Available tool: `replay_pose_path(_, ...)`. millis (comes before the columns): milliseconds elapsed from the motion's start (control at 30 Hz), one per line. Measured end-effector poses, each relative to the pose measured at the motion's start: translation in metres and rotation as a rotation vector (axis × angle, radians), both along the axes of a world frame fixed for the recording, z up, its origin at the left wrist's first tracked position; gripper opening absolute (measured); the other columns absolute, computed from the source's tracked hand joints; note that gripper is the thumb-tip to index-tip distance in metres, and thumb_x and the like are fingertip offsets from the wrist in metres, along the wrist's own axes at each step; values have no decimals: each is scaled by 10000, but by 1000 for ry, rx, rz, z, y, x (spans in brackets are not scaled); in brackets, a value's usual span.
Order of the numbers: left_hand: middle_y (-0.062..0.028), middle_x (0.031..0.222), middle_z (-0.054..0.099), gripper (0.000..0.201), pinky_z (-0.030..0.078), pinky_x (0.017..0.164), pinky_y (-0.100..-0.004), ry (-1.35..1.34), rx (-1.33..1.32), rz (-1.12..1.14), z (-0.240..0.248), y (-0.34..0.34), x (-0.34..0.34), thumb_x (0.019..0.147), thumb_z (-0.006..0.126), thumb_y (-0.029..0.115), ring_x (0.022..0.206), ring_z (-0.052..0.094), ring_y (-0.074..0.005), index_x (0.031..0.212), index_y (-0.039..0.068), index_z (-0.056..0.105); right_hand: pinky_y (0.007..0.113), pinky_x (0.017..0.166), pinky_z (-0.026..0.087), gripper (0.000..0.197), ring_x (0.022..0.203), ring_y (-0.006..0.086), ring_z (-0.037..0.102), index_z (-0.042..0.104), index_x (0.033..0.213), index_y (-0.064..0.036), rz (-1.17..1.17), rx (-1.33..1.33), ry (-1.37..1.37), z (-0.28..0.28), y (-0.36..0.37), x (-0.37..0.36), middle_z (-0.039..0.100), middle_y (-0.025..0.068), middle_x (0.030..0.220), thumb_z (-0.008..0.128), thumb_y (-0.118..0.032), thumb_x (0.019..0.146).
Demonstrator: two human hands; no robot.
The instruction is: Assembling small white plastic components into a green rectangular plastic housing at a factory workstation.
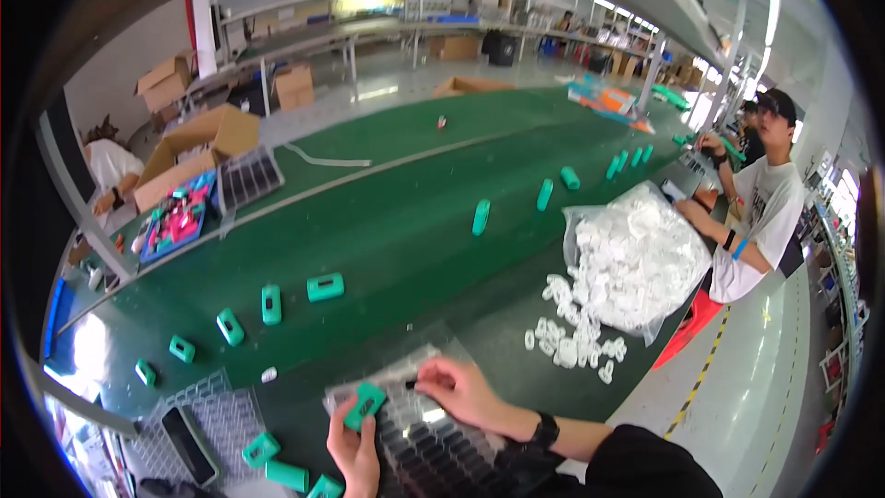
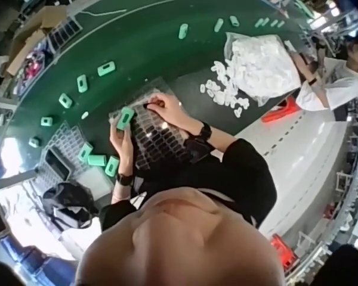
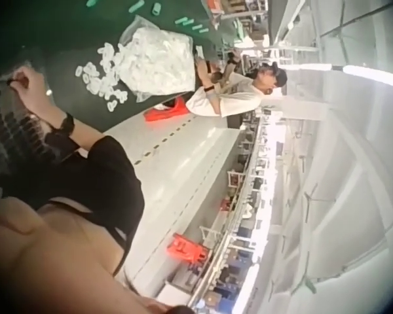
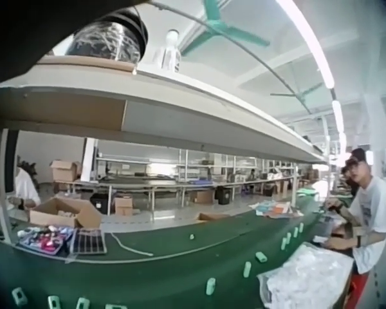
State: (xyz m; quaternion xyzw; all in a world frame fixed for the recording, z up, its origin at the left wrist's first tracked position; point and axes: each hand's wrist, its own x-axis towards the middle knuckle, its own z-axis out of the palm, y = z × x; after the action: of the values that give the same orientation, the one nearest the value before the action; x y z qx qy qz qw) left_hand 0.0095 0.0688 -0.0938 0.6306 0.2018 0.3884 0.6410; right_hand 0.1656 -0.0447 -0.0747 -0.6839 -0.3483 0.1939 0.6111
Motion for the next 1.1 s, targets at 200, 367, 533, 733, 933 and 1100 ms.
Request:
replay_pose_path(200,-85,1117,562,321,458,835,-241,76,-98,9,22,-11,1,870,554,-47,988,555,-136,1186,-10,517,247,689,517,135,771,128,650,646,965,22,-30,79,-82,28,-13,4,678,100,890,628,3,833)
replay_pose_path(367,-97,1144,557,334,494,827,-263,62,-11,-33,59,-22,-20,820,580,-106,997,577,-155,1142,-35,531,248,659,512,157,727,150,648,667,905,7,-121,174,-484,79,-30,-3,680,98,848,699,28,753)
replay_pose_path(533,-103,1151,572,389,494,879,-279,-14,94,-254,114,-52,-2,781,654,-95,1034,584,-159,1141,-23,525,223,618,478,157,674,142,612,654,892,48,-65,233,-342,120,-75,-6,666,108,838,675,89,742)
replay_pose_path(733,-124,1112,618,382,523,857,-294,34,261,-259,119,-58,1,783,672,-66,986,629,-178,1133,-6,530,220,595,467,136,651,143,607,666,860,44,105,186,-424,122,-71,-24,664,108,789,673,97,735)
replay_pose_path(933,-99,1111,603,422,487,861,-260,89,244,-304,121,-61,4,763,665,-106,1003,594,-134,1149,-16,519,214,567,460,128,629,128,602,659,855,39,91,206,-372,115,-70,-25,649,92,750,676,87,737)
replay_pose_path(1100,-112,1108,608,395,477,862,-269,110,230,-271,114,-57,8,760,658,-113,1010,594,-150,1122,-22,530,216,503,439,183,587,98,576,632,945,0,34,111,-543,112,-62,-28,602,57,680,680,22,769)
